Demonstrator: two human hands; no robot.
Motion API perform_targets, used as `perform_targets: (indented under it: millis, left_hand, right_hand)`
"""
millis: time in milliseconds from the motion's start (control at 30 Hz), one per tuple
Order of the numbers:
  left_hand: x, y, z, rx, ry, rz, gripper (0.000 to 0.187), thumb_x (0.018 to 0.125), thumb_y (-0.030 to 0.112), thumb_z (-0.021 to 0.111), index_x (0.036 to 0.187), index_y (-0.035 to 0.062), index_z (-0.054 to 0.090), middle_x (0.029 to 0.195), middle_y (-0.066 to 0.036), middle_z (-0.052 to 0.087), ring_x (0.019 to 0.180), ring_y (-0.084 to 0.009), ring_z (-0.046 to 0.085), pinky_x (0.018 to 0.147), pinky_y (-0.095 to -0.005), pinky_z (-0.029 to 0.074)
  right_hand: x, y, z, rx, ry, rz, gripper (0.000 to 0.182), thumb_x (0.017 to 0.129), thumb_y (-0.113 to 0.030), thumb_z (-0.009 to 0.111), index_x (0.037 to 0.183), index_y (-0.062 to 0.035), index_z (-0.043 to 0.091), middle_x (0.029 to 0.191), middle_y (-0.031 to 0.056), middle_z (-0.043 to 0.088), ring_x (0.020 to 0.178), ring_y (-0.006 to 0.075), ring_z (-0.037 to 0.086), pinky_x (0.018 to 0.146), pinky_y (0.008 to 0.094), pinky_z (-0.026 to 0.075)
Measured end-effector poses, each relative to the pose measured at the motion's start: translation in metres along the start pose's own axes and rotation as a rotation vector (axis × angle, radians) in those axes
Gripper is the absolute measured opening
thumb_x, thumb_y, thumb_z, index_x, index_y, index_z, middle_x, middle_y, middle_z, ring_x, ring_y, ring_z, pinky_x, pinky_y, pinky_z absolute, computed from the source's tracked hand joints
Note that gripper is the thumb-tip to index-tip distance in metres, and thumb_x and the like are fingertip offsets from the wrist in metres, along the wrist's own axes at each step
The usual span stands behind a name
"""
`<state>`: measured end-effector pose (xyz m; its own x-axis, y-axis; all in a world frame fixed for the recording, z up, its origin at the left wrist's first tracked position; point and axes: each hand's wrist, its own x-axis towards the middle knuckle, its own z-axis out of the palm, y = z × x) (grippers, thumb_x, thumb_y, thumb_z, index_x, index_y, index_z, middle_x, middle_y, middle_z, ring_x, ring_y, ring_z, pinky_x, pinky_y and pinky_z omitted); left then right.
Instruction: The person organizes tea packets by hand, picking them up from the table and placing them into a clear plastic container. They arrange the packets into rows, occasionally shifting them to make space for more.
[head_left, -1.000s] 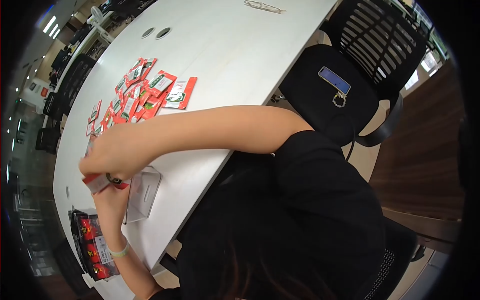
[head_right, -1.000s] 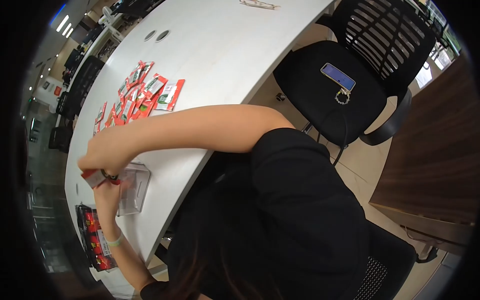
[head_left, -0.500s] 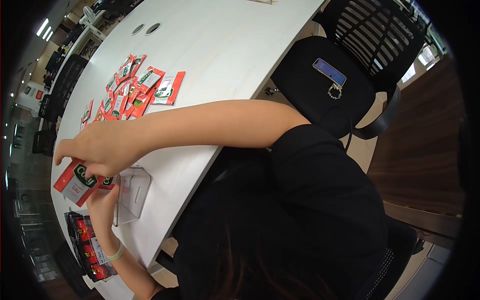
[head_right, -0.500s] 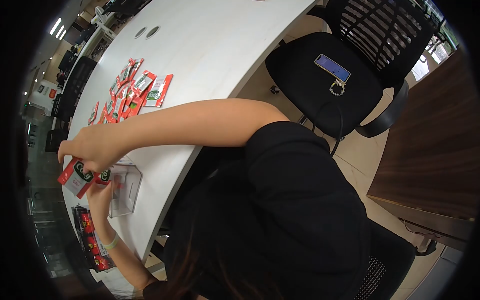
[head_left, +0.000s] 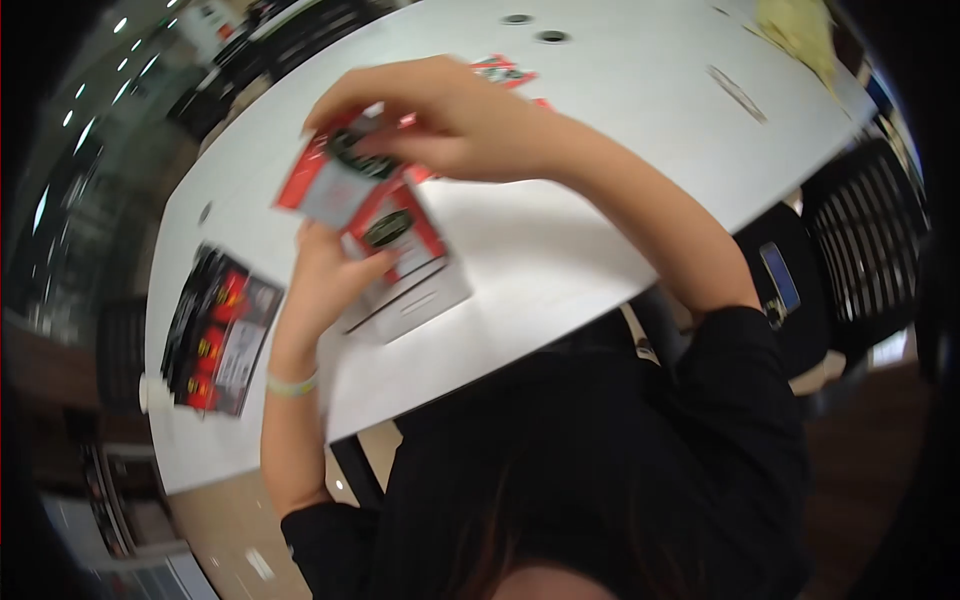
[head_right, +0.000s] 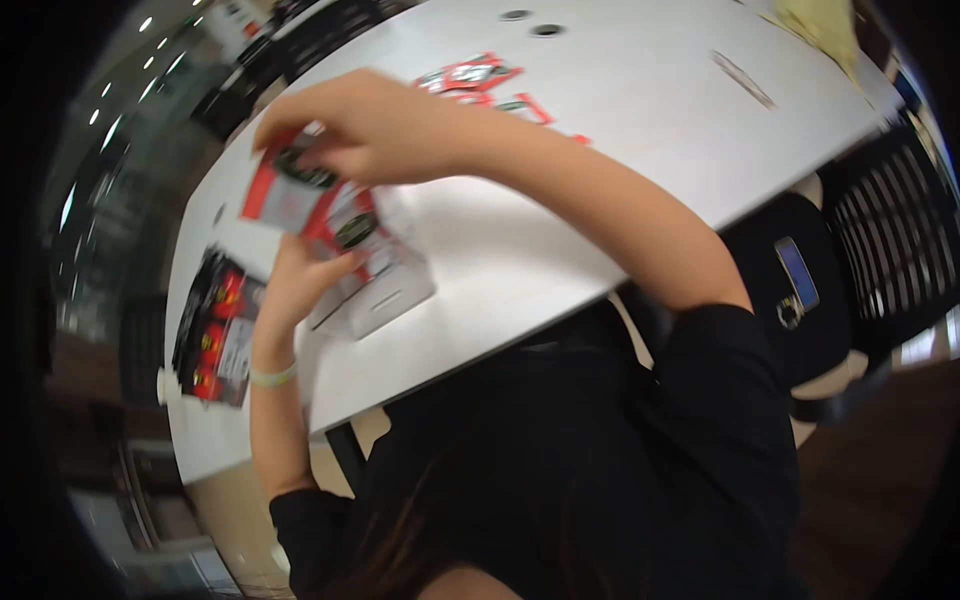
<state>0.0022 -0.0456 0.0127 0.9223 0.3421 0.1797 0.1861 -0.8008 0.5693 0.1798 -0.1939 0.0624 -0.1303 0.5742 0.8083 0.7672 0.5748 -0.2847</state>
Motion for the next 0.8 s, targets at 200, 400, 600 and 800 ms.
perform_targets:
  millis: [200, 400, 600, 800]
  left_hand:
    - [-0.003, 0.001, -0.005, -0.027, -0.008, 0.087, 0.109, 0.069, 0.022, 0.079, 0.154, 0.0043, 0.013, 0.156, -0.02, 0.028, 0.143, -0.0321, 0.031, 0.117, -0.0508, 0.013]
    - [-0.007, -0.001, -0.003, 0.119, 0.029, 0.17, 0.104, 0.069, 0.025, 0.076, 0.153, 0.004, 0.018, 0.157, -0.024, 0.022, 0.139, -0.0339, 0.037, 0.117, -0.0542, 0.01]
    - [-0.007, -0.001, -0.004, 0.197, -0.038, 0.181, 0.112, 0.061, 0.035, 0.073, 0.153, 0.0029, 0.018, 0.155, -0.03, 0.019, 0.134, -0.0356, 0.045, 0.116, -0.059, 0.008]
    - [-0.008, 0.002, -0.002, 0.202, -0.004, 0.187, 0.124, 0.058, 0.045, 0.08, 0.154, 0.0031, 0.014, 0.155, -0.03, 0.021, 0.128, -0.0358, 0.05, 0.115, -0.0591, 0.012]
  right_hand:
    - [-0.013, -0.011, 0.016, 0.053, -0.162, 0.221, 0.021, 0.091, -0.004, 0.061, 0.112, -0.0041, 0.061, 0.1, 0.008, 0.069, 0.091, 0.0187, 0.065, 0.079, 0.0307, 0.052]
    - [-0.008, -0.012, 0.015, -0.017, -0.302, 0.183, 0.017, 0.085, -0.002, 0.065, 0.102, -0.0049, 0.066, 0.089, 0.0066, 0.069, 0.085, 0.0216, 0.065, 0.076, 0.0323, 0.051]
    - [0.004, -0.01, 0.025, -0.091, -0.343, 0.312, 0.013, 0.084, -0.005, 0.067, 0.097, -0.005, 0.067, 0.089, 0.0072, 0.069, 0.095, 0.0241, 0.064, 0.08, 0.0354, 0.05]
    - [-0.005, -0.016, 0.045, -0.551, -0.506, 0.062, 0.014, 0.078, -0.008, 0.072, 0.091, -0.005, 0.068, 0.089, 0.0061, 0.066, 0.103, 0.0229, 0.059, 0.088, 0.0371, 0.044]
